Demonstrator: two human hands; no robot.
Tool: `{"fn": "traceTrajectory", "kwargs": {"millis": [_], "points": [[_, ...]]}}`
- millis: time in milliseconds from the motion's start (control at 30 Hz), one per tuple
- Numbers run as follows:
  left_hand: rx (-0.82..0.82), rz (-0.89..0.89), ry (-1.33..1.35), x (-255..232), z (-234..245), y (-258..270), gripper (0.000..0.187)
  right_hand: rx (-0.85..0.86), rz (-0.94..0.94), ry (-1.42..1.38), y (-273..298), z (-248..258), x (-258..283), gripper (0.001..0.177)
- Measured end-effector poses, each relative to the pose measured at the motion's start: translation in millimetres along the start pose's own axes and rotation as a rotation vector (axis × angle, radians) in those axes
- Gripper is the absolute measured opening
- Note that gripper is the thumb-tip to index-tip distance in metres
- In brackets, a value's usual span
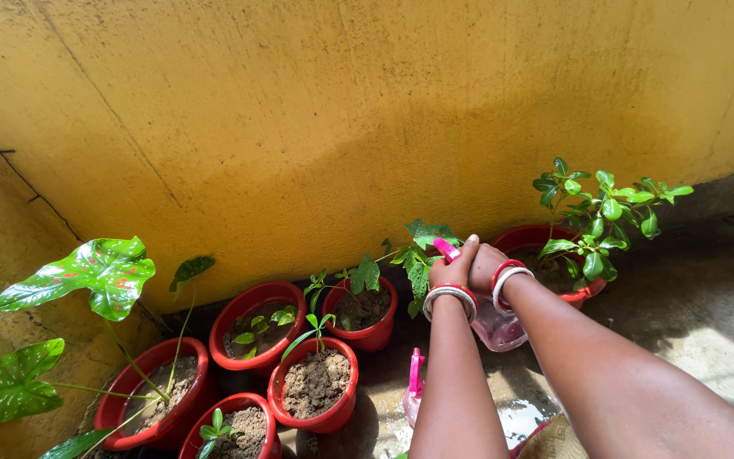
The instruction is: The person waters potted plants on a balcony using a small spray bottle, spraying each plant multiple times.
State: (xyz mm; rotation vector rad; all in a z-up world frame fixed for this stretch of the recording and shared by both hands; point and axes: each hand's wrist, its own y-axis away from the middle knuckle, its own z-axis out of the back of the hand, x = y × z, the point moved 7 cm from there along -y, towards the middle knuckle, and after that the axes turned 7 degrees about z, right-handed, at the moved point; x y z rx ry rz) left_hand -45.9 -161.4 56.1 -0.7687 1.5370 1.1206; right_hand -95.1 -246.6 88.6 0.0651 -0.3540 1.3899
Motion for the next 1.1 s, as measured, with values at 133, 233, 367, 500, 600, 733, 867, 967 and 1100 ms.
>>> {"fn": "traceTrajectory", "kwargs": {"millis": [133,233,367,500,600,733,867,967,1100], "points": [[0.008,-0.012,-0.029,-1,-7,6,0.080,-0.042,-0.071,-0.105,9,5,-9,0.033],[-0.011,-0.006,-0.101,6,-13,5,0.084,-0.005,-0.067,-0.196,16,1,-12,0.033],[0.001,-0.031,-0.121,5,-21,8,0.087,0.017,-0.091,-0.238,24,5,-15,0.036],[0.018,-0.021,-0.037,3,-25,12,0.085,-0.020,-0.042,-0.171,21,7,-19,0.033],[0.001,-0.010,-0.090,3,-22,10,0.086,0.013,-0.006,-0.079,14,2,-21,0.033],[-0.016,0.004,-0.091,5,-11,8,0.085,-0.007,0.003,-0.054,6,-3,-17,0.033],[-0.006,-0.001,0.003,4,5,-1,0.082,0.012,0.061,-0.013,-8,-10,2,0.032],[-0.034,0.005,-0.024,7,20,-11,0.078,0.006,0.025,-0.106,-16,-18,9,0.033],[-0.032,-0.002,-0.007,18,23,-22,0.075,0.074,0.079,-0.102,-21,-36,13,0.034]]}}
